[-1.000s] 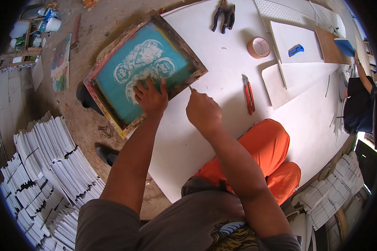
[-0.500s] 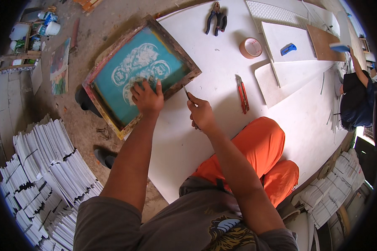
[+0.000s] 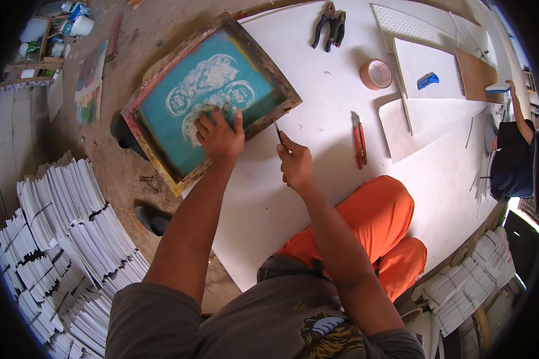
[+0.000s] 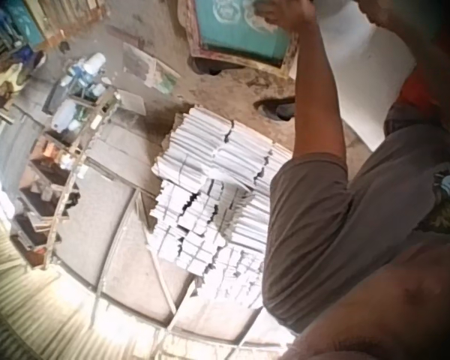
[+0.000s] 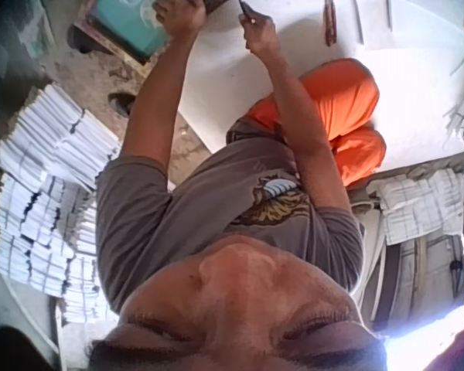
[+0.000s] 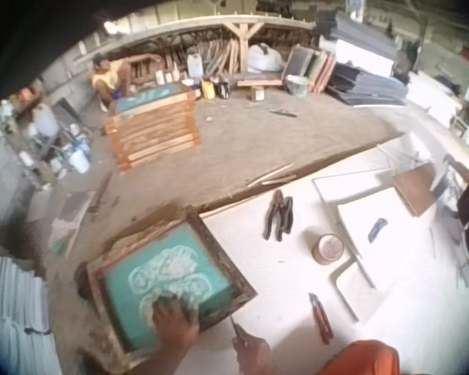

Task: The person uses a small knife to carve a design into a teal-colored stencil frame placed on a white table. They carefully trace the outlines of the pattern, removing material to create the stencil. The person works continuously on the same frame throughout the clip.

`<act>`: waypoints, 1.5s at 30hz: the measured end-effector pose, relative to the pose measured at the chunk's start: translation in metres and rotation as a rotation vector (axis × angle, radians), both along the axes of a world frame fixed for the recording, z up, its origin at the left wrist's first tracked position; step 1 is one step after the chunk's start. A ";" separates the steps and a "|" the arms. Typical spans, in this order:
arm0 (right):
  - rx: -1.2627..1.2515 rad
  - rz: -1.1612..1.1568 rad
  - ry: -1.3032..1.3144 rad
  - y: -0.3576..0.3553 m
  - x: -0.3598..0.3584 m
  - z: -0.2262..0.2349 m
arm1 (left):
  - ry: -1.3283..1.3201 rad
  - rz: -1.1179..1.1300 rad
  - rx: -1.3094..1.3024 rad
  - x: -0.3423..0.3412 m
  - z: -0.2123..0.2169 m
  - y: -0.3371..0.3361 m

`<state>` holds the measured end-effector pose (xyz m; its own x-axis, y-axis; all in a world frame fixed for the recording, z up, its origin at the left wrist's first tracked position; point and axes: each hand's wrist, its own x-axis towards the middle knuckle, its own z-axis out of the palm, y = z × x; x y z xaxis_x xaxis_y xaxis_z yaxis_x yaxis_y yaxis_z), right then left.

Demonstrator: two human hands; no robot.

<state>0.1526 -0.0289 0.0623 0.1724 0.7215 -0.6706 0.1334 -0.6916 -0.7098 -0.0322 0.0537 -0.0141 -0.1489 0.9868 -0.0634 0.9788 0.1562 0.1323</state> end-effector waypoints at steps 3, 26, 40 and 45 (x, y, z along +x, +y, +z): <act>-0.109 -0.173 0.345 0.003 0.008 0.010 | 0.007 -0.003 0.002 -0.001 -0.001 0.001; -0.253 -0.287 0.995 -0.008 0.042 -0.005 | -0.037 0.011 0.061 -0.003 -0.003 0.002; 0.019 -0.111 0.533 -0.100 0.101 0.054 | -0.122 -0.411 0.202 -0.039 0.005 -0.046; 0.112 -0.075 0.487 -0.102 0.097 0.059 | -0.369 -0.519 0.235 -0.007 -0.011 -0.044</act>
